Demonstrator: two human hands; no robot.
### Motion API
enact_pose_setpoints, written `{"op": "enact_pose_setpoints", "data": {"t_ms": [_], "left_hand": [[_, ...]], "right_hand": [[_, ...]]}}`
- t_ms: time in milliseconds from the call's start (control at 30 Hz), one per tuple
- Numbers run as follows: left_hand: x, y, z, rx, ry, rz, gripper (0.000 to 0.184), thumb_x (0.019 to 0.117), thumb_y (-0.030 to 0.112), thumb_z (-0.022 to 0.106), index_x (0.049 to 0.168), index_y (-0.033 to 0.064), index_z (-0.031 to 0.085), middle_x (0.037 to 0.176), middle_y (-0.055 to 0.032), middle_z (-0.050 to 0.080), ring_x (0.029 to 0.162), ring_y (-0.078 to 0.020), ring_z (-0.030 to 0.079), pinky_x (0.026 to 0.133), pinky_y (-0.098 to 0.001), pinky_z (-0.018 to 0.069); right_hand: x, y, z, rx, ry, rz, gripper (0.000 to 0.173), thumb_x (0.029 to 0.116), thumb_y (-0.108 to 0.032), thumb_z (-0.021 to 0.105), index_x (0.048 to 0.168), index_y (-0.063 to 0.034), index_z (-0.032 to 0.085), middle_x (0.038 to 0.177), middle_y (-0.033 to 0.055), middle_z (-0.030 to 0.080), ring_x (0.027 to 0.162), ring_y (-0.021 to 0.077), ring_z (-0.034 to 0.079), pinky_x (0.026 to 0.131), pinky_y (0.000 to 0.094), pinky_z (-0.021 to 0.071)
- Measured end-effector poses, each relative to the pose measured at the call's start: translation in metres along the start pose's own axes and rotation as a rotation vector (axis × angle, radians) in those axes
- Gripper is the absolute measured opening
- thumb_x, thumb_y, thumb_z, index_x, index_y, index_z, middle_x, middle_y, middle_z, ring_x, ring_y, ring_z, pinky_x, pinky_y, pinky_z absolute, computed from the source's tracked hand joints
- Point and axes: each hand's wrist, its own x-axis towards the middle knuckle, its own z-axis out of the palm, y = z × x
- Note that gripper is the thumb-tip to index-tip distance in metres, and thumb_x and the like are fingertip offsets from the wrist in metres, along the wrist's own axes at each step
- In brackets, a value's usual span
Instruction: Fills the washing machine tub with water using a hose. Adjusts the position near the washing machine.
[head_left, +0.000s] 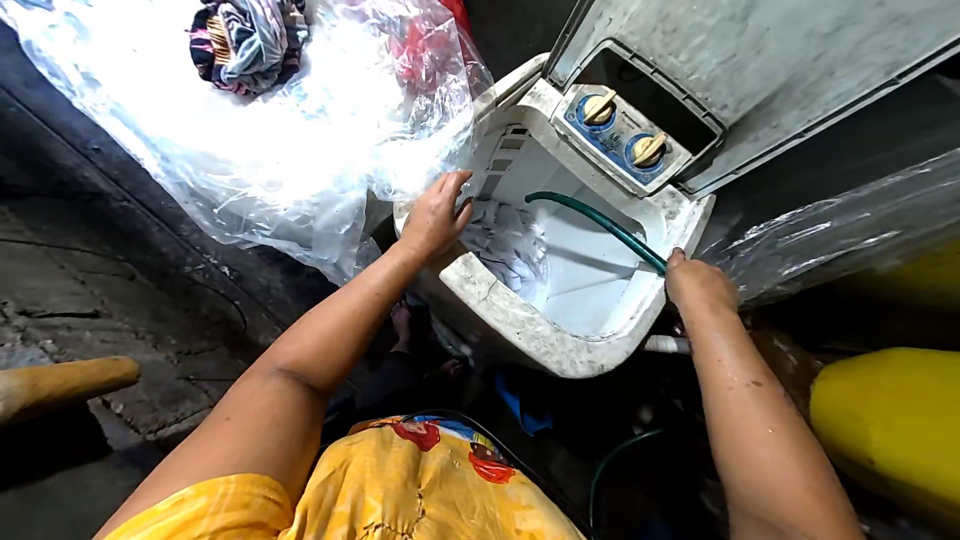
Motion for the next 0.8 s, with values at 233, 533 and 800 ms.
{"op": "enact_pose_setpoints", "data": {"t_ms": [233, 533, 800], "left_hand": [[0.0007, 0.001, -0.0006, -0.002, -0.008, -0.013, 0.042, 0.1017, 0.019, 0.057, 0.139, 0.0004, 0.054, 0.126, -0.0186, 0.066, 0.107, -0.0287, 0.069, 0.098, -0.0423, 0.0555], [0.0011, 0.0015, -0.001, -0.02, -0.02, -0.028, 0.043, 0.1019, 0.018, 0.057, 0.14, -0.0008, 0.054, 0.126, -0.0207, 0.066, 0.108, -0.0314, 0.069, 0.098, -0.0457, 0.0553], [0.0008, 0.0019, -0.0004, 0.004, -0.005, -0.018, 0.041, 0.1019, 0.018, 0.057, 0.139, -0.0007, 0.054, 0.125, -0.02, 0.066, 0.108, -0.0301, 0.069, 0.098, -0.0438, 0.0554]], "right_hand": [[0.0008, -0.0011, -0.0032, -0.059, -0.035, -0.033, 0.04, 0.1062, -0.017, 0.049, 0.141, 0.0022, 0.055, 0.127, 0.0298, 0.065, 0.121, 0.0481, 0.062, 0.094, 0.0671, 0.0497], [-0.0001, -0.0003, -0.0052, -0.054, -0.048, -0.057, 0.042, 0.1065, -0.016, 0.049, 0.145, 0.0001, 0.052, 0.128, 0.0304, 0.064, 0.122, 0.0492, 0.061, 0.095, 0.068, 0.0487], [0.0048, -0.0005, -0.0061, -0.035, -0.062, -0.031, 0.044, 0.1104, -0.026, 0.039, 0.135, 0.0049, 0.059, 0.129, 0.0299, 0.064, 0.124, 0.0472, 0.061, 0.098, 0.0666, 0.0476]]}}
